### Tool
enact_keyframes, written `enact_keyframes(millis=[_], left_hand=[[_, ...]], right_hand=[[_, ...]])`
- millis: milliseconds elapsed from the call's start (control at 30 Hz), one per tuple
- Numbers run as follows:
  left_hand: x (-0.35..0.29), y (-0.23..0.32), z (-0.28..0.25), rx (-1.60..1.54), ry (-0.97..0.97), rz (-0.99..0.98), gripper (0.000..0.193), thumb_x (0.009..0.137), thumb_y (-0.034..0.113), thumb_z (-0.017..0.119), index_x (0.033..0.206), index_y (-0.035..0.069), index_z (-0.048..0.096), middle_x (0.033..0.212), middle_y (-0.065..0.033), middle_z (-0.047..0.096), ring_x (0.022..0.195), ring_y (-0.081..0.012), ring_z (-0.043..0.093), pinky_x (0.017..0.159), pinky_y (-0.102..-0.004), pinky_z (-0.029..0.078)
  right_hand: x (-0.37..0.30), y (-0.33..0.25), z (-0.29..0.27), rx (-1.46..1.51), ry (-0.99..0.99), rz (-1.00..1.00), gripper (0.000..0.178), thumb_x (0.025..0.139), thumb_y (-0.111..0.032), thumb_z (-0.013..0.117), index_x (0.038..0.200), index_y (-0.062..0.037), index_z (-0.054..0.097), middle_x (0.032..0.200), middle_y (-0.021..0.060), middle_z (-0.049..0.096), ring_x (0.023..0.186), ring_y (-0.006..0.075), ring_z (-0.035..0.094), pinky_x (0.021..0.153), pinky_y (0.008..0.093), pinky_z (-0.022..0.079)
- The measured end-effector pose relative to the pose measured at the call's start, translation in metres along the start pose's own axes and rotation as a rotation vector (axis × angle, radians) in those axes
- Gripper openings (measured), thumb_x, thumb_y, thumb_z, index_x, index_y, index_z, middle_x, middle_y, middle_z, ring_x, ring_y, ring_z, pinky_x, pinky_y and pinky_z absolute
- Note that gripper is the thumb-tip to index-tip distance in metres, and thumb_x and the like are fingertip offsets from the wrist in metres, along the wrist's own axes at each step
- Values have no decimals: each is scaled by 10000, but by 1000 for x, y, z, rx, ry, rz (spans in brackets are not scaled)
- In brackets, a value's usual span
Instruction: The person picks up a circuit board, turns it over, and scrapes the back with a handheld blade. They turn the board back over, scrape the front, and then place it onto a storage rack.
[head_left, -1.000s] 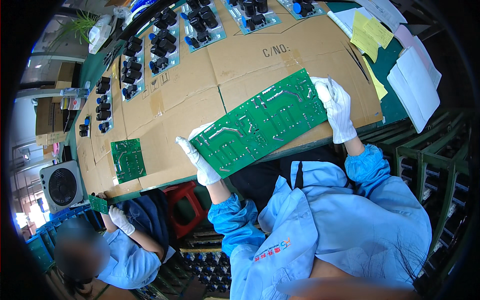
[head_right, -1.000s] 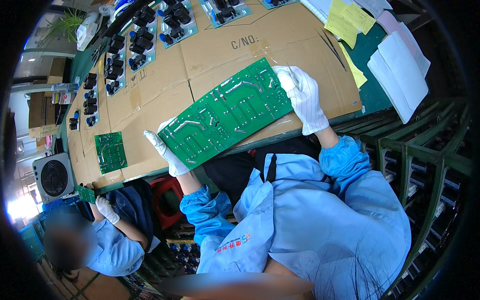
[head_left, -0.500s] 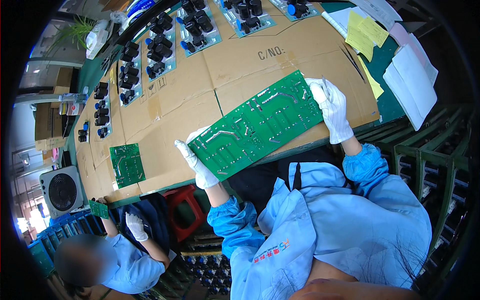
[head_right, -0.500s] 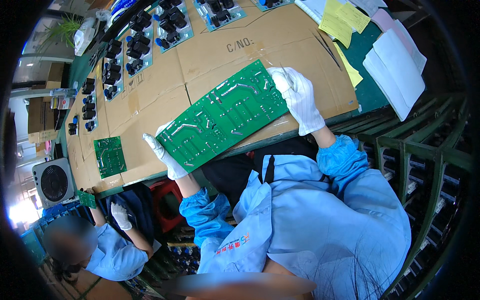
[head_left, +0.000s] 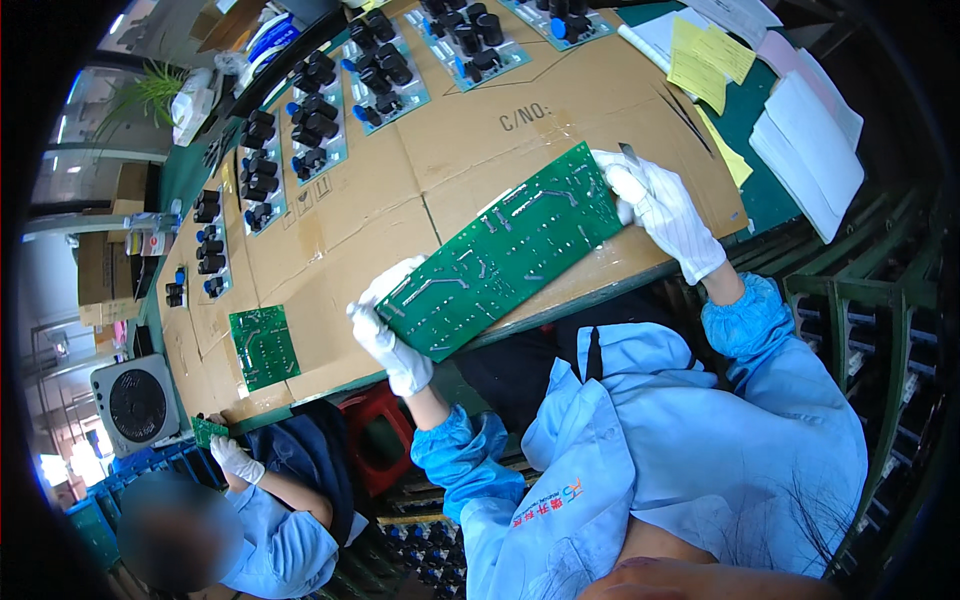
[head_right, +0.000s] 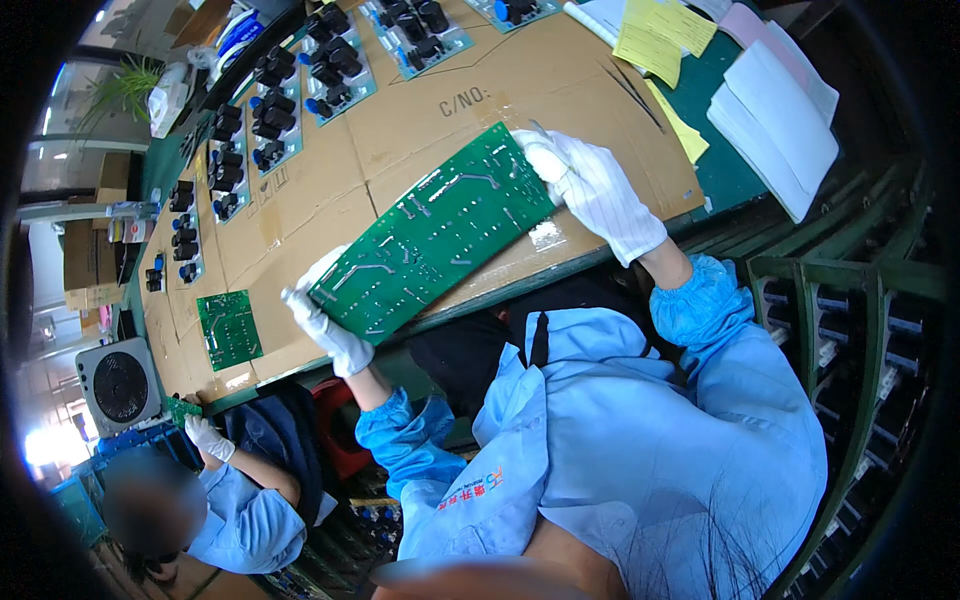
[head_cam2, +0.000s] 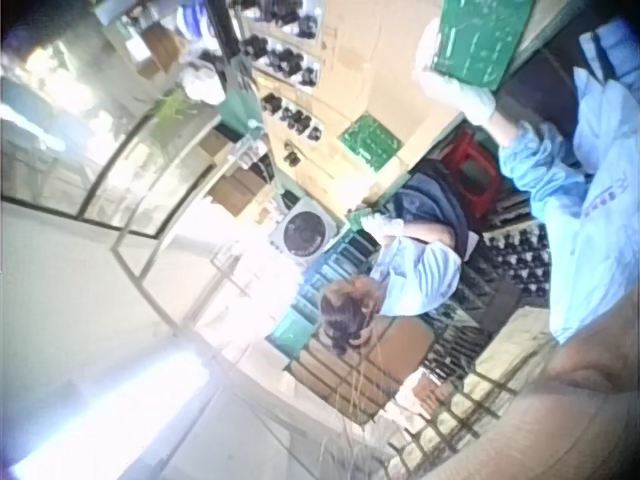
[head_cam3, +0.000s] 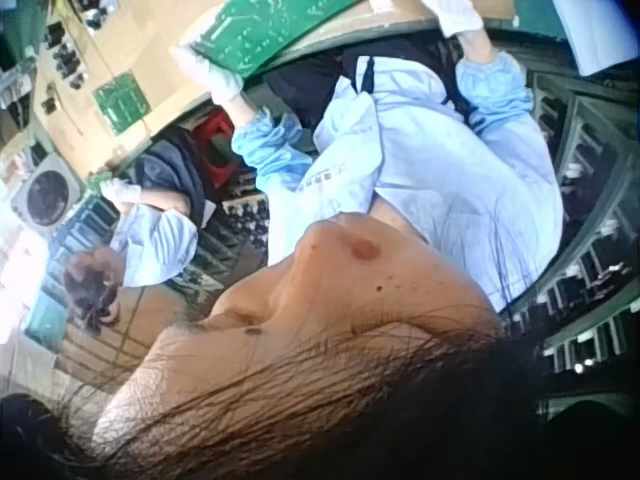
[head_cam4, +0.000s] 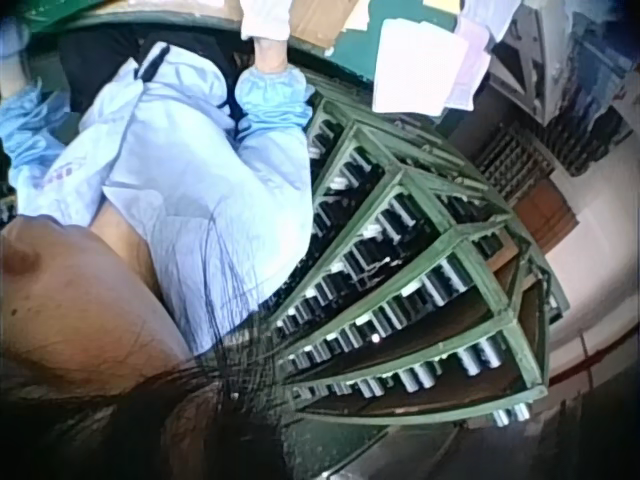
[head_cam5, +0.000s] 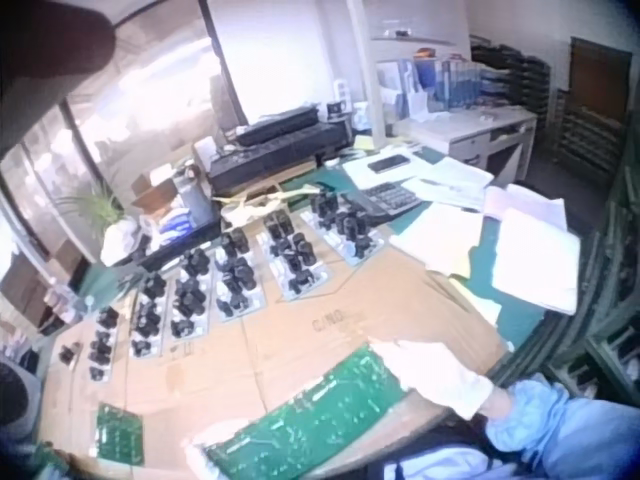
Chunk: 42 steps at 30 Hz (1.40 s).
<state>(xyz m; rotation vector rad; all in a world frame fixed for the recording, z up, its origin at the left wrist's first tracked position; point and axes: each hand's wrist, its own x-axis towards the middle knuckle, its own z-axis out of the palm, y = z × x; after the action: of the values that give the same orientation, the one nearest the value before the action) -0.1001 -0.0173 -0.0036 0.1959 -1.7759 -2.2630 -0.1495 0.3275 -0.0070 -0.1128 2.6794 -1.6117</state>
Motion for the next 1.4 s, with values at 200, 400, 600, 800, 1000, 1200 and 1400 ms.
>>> enact_keyframes(millis=[200, 400, 600, 800, 1000, 1200, 1400], left_hand=[[-33, 21, -6, 881, -361, 464, 643, 1029, 482, 269, 1294, -52, 511, 1362, -237, 510, 1295, -377, 468, 1088, -456, 339], [-87, -5, -7, 923, -379, 681, 648, 996, 465, 420, 1500, 86, 272, 1505, -270, 283, 1350, -492, 339, 1105, -582, 258], [-129, -34, -5, 764, -143, 267, 1169, 766, 498, 757, 1518, -1, 15, 1495, -244, 274, 1348, -338, 386, 1112, -460, 312], [-149, -73, -43, 988, -296, 252, 1039, 808, 521, 685, 1493, -14, 116, 1183, -209, 566, 1017, -350, 631, 829, -436, 522], [-151, -76, -40, 1027, -246, 278, 991, 843, 570, 611, 1483, -24, 143, 1150, -218, 595, 982, -365, 651, 777, -435, 536], [-148, -57, -21, 959, -198, 248, 1047, 827, 689, 554, 1492, -24, 172, 1258, -236, 542, 1080, -364, 614, 871, -424, 505], [-155, -55, -29, 951, -100, 283, 956, 854, 707, 497, 1443, -28, 332, 1380, -240, 474, 1176, -335, 568, 960, -408, 466]], right_hand=[[-33, 0, -8, 216, -56, -126, 415, 1004, -263, 462, 1327, -7, 512, 1194, 135, 631, 926, 290, 635, 799, 330, 502], [-59, 0, -9, 409, -53, 26, 388, 1026, -319, 387, 1148, -5, 580, 1153, 107, 627, 1045, 178, 563, 915, 300, 427], [-70, 1, -2, 388, -69, 17, 378, 1017, -305, 412, 1114, 14, 589, 1151, 152, 631, 1066, 208, 582, 942, 316, 430], [-79, 8, 6, 534, 40, 38, 419, 1027, -315, 375, 1157, 27, 579, 1197, 153, 598, 1090, 220, 590, 971, 325, 428], [-77, 14, 10, 715, 27, 88, 397, 1040, -294, 366, 1202, 35, 517, 1248, 200, 572, 1193, 269, 551, 1048, 391, 410], [-73, 15, 5, 748, -4, 110, 416, 1036, -295, 374, 1205, 58, 516, 1238, 207, 578, 1181, 276, 557, 1050, 379, 402], [-70, 10, -2, 729, -44, 151, 451, 1028, -296, 385, 1213, 95, 512, 1254, 214, 570, 1198, 276, 553, 1047, 363, 399]])
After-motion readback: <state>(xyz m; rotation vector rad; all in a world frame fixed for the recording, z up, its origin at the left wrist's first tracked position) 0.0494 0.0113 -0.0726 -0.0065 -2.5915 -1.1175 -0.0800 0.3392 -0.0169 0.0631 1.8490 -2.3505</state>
